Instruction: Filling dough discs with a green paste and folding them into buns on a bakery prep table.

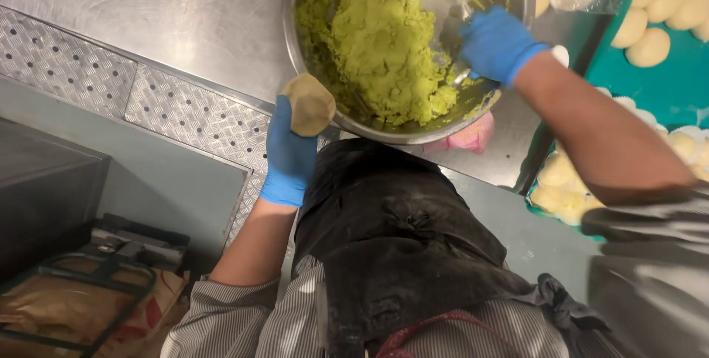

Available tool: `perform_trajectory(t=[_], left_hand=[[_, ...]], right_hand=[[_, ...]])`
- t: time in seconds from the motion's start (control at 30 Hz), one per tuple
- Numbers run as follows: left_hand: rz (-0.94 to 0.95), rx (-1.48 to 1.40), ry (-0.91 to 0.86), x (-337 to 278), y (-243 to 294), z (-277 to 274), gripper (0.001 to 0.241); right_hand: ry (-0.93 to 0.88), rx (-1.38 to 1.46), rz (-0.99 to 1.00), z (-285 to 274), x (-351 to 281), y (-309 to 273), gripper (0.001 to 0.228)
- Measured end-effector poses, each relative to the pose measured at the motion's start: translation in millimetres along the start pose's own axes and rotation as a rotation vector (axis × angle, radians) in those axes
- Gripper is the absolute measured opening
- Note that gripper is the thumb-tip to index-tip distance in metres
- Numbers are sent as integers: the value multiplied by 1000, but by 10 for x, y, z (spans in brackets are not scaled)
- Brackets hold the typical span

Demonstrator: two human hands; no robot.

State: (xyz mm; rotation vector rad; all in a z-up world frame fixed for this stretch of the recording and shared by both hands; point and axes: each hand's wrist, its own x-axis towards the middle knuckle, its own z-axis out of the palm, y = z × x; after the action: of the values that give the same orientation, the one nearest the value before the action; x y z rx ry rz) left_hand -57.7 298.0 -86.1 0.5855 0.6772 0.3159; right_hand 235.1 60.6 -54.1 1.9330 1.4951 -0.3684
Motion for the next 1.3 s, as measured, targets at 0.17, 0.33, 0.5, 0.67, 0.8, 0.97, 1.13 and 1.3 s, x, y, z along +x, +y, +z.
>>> perform_trajectory(t=[0.17, 0.33, 0.5, 0.67, 0.8, 0.97, 1.13, 1.3], left_hand=[[-122, -264, 69, 96, -77, -157, 58], [-140, -250, 84, 77, -20, -131, 63], [-190, -322, 89, 172, -54, -219, 59], [-149, -282, 105, 142, -45, -175, 63], [-169, -329, 67, 118, -65, -208, 63], [-202, -246, 63, 79, -28, -99, 72], [-218, -225, 130, 148, 12, -65, 70], [-178, -134, 4, 16, 24, 325, 71]], right_hand=[[-62, 195, 92, -312, -600, 432, 31], [318, -160, 150, -334, -575, 451, 26], [387, -203, 2, -354, -326, 342, 29], [77, -68, -27, -482, -147, 282, 36], [-79, 125, 45, -609, -69, 244, 40], [-260, 678, 259, -637, -153, 281, 38], [-278, 954, 402, -965, -466, 196, 36], [-80, 922, 396, -1042, -896, 18, 28]])
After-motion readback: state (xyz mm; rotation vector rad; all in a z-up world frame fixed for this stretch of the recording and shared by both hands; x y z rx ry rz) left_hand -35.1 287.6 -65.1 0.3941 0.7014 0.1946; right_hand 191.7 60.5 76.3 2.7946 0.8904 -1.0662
